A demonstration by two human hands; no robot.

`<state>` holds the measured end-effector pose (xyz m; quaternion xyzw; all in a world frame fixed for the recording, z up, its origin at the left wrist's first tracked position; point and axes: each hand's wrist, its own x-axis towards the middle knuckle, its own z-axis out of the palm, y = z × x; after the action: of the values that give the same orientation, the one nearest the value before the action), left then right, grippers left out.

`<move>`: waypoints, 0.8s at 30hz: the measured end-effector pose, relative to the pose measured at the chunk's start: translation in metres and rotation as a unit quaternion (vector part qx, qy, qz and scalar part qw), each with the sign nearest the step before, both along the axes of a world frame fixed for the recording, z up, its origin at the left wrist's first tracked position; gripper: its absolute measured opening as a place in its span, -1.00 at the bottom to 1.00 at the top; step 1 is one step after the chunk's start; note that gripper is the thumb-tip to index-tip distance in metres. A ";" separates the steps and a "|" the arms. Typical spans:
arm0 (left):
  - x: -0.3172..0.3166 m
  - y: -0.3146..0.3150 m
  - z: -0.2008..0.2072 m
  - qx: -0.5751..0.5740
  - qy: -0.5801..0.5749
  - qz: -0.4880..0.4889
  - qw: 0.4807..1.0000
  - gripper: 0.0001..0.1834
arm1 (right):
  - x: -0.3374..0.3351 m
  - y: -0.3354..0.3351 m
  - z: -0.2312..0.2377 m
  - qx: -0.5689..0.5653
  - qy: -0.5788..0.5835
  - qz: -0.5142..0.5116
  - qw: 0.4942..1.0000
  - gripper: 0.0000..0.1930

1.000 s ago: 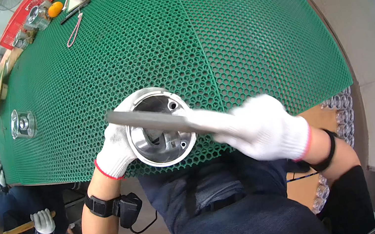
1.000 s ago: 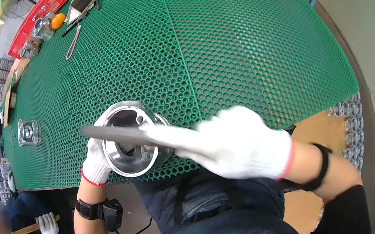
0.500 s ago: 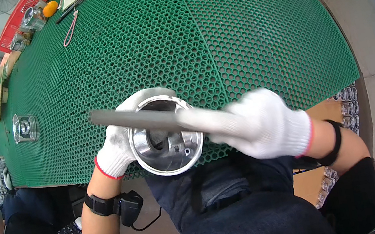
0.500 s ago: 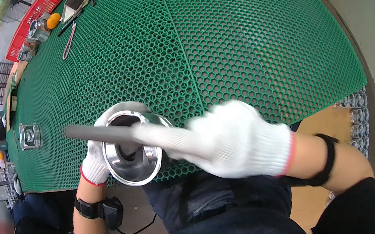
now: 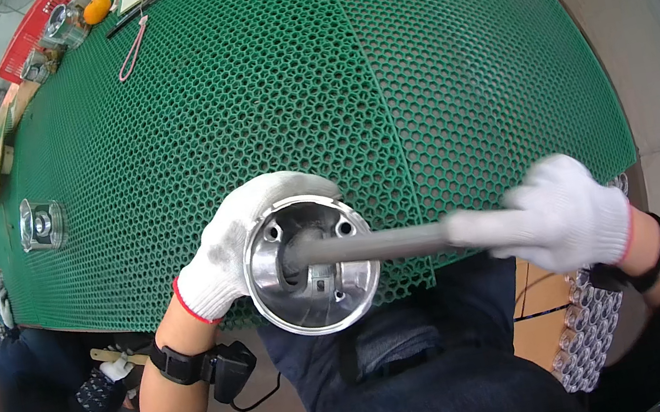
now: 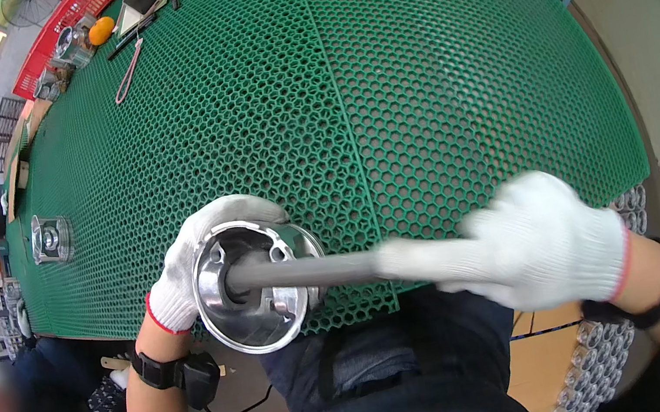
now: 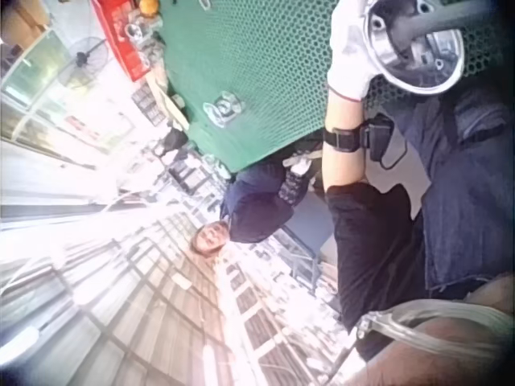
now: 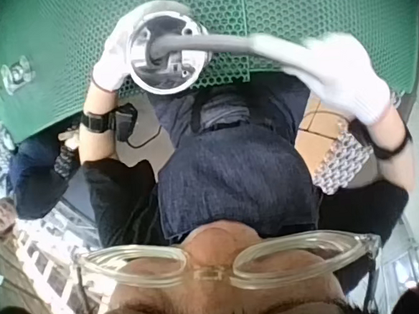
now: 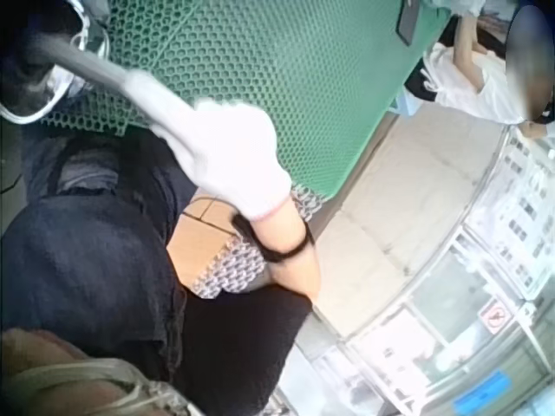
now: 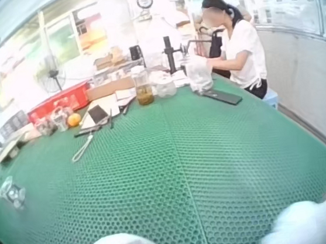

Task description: Filing the inside and edges of metal engine piston components using a metal file tool on a protective workbench matrix.

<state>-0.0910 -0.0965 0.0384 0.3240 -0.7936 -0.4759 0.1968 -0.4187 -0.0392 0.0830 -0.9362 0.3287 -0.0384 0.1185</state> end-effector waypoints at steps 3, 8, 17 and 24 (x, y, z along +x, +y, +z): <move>-0.008 -0.004 -0.003 0.059 0.038 0.009 0.997 -0.12 | 0.002 -0.010 0.005 -0.001 0.013 0.005 1.000 -0.45; 0.002 0.000 -0.025 0.377 0.235 0.102 0.890 -0.48 | 0.060 -0.035 -0.027 0.011 -0.177 -0.024 0.984 -0.47; -0.010 -0.006 -0.017 0.105 0.099 0.029 0.989 -0.54 | 0.017 0.040 -0.034 -0.019 -0.085 -0.061 0.994 -0.49; 0.004 0.001 -0.021 0.126 0.086 0.043 0.987 -0.44 | 0.065 -0.048 -0.034 0.109 -0.050 -0.187 0.975 -0.54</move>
<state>-0.0871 -0.0958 0.0177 0.3377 -0.6928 -0.5892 0.2425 -0.3539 -0.0876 0.0486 -0.8362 0.4942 -0.0705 0.2270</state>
